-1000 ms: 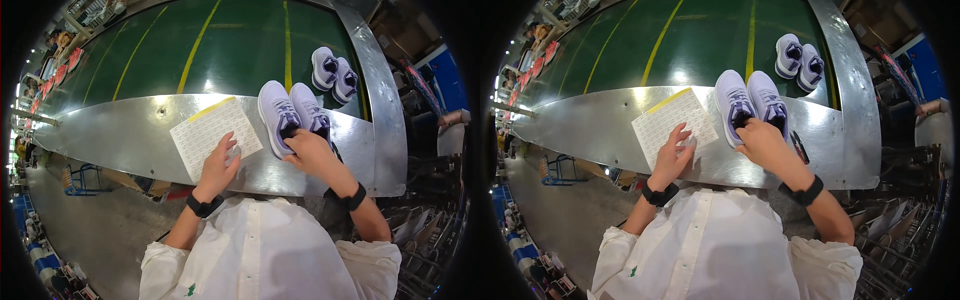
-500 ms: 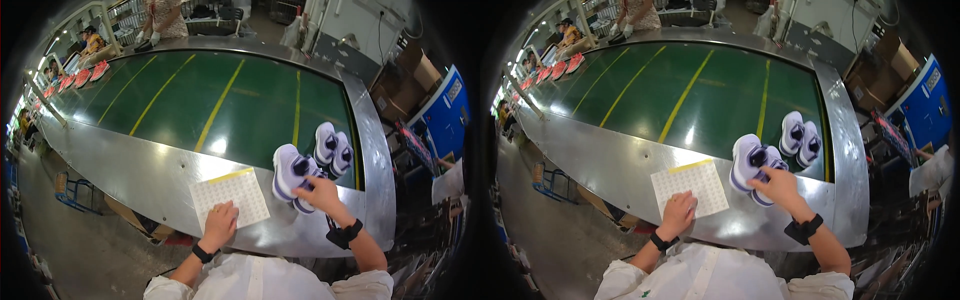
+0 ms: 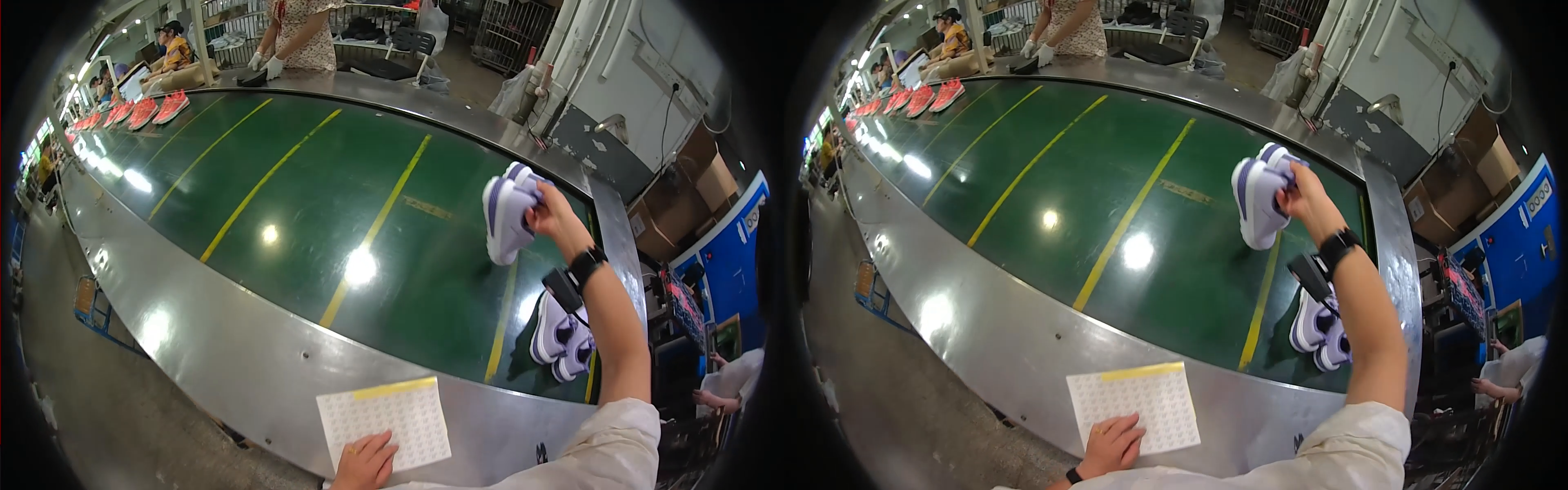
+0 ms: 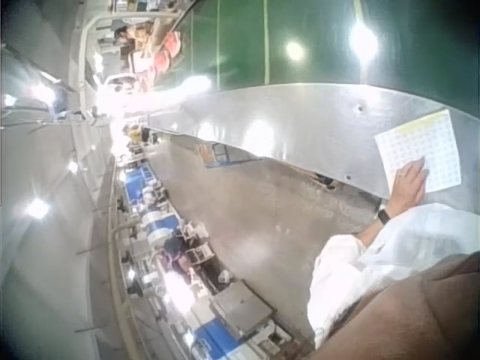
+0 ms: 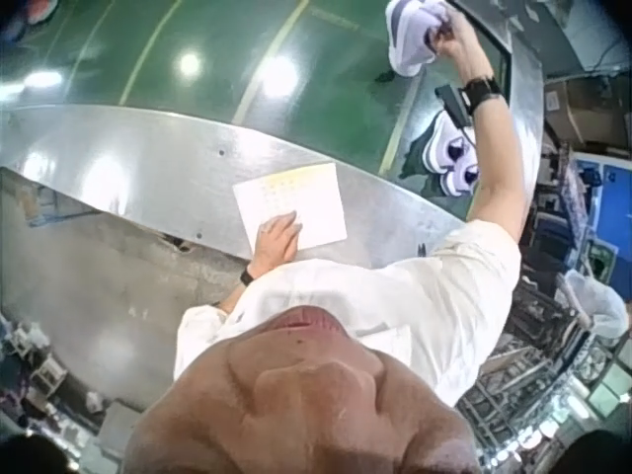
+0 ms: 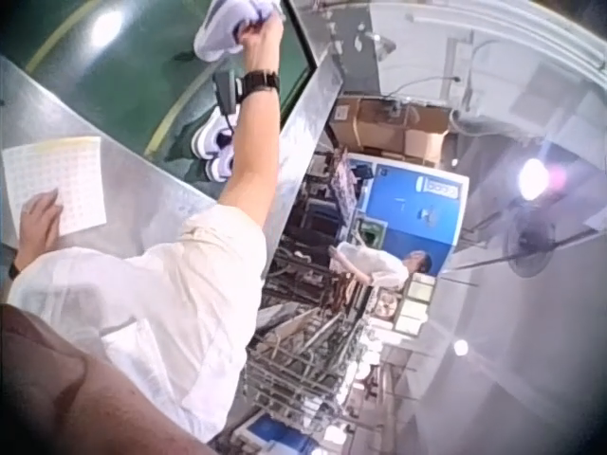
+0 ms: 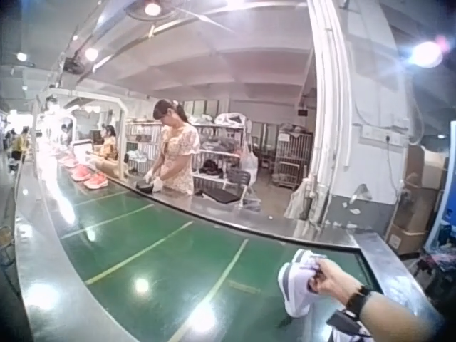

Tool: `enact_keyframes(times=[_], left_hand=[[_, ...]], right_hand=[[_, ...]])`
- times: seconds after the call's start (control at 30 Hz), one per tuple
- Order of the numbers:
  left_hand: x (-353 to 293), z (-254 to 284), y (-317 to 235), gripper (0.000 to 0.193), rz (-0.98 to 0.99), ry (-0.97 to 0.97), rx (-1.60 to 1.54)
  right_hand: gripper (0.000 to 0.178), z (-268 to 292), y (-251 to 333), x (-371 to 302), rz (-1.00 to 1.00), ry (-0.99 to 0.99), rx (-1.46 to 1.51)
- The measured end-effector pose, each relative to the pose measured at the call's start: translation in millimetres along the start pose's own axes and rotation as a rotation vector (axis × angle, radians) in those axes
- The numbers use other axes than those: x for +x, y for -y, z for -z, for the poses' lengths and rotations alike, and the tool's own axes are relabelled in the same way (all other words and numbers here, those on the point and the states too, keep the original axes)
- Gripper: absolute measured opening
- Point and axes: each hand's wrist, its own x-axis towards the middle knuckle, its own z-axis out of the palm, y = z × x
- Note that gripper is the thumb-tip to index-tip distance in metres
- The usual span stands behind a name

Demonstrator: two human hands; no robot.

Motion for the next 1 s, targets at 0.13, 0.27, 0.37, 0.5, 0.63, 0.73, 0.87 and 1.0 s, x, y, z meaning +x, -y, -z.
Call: enact_keyframes(times=[0.13,0.27,0.37,0.5,0.63,0.73,0.87,1.0], left_hand=[[-17.4,-16.4,12.3,0.025,-0.001,0.001,-0.054],[-28.7,-24.2,18.0,0.03,-0.015,0.001,-0.036],[0.2,-16.3,4.8,0.024,0.008,-0.015,-0.031],[4.0,-15.1,5.1,0.025,0.027,-0.003,-0.003],[8.5,-11.2,1.5,0.025,-0.039,-0.013,0.034],[5.4,-12.7,5.5,0.028,-0.111,0.008,0.095],[5.9,-5.2,-7.7,0.036,-0.266,0.156,0.175],[0.8,-8.7,-14.6,0.026,-0.268,0.187,0.271]], right_hand=[[0.034,-27.6,26.2,71.7,0.276,0.184,0.319],[0.06,-24.2,16.6,64.7,0.339,0.161,0.113],[0.046,22.9,-25.6,-5.9,0.393,0.252,-0.45],[0.039,88.0,-66.7,-136.4,0.461,0.055,-1.212],[0.054,161.4,-112.7,-231.7,0.421,-0.215,-1.666],[0.069,191.4,-146.8,-234.9,0.245,-0.128,-1.536],[0.073,202.1,-195.9,-192.9,0.371,-0.308,-1.716],[0.069,210.0,-210.2,-164.7,0.671,-0.479,-1.771]])
